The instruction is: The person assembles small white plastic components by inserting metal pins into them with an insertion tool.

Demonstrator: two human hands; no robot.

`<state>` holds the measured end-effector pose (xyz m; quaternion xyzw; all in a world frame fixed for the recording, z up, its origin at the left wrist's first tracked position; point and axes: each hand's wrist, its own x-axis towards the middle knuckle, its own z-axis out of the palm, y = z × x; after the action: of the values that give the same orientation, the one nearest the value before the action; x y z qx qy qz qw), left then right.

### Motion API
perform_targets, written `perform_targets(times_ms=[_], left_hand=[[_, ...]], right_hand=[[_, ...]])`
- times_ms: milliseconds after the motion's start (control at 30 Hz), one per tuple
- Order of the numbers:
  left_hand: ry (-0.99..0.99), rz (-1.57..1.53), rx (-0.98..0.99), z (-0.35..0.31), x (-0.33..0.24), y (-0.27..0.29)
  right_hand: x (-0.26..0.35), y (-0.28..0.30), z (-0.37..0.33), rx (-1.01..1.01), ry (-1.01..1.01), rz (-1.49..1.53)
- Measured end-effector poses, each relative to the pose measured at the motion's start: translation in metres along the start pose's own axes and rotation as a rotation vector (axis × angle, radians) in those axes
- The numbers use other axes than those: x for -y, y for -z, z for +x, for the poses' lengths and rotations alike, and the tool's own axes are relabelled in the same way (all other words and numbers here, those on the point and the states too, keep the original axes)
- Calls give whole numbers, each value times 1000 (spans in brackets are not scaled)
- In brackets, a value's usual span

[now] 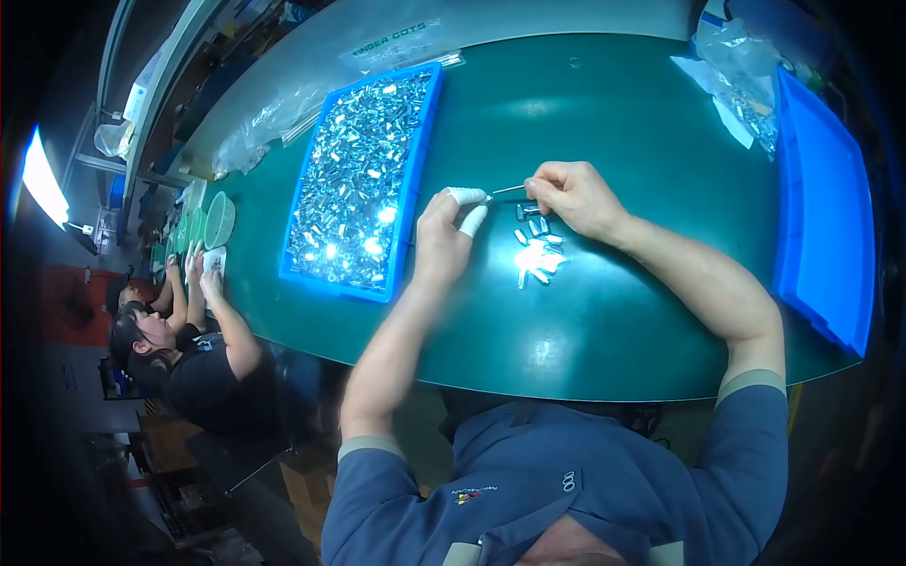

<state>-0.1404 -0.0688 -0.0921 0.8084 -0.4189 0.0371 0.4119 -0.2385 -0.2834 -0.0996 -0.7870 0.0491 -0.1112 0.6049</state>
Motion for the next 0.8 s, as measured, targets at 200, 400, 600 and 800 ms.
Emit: perform_targets(times_ms=[200,400,600,800], left_hand=[[90,-122,20,-3,-3,4],[-35,-79,47,-4,-6,4],[107,-223,79,-9,-10,5],[117,-211,72,-10,-9,4]], right_hand=[[11,4,-1,58,-28,-16],[12,-4,-5,68,107,-93],[10,-7,-6,58,35,27],[19,-8,-10,44,8,-30]])
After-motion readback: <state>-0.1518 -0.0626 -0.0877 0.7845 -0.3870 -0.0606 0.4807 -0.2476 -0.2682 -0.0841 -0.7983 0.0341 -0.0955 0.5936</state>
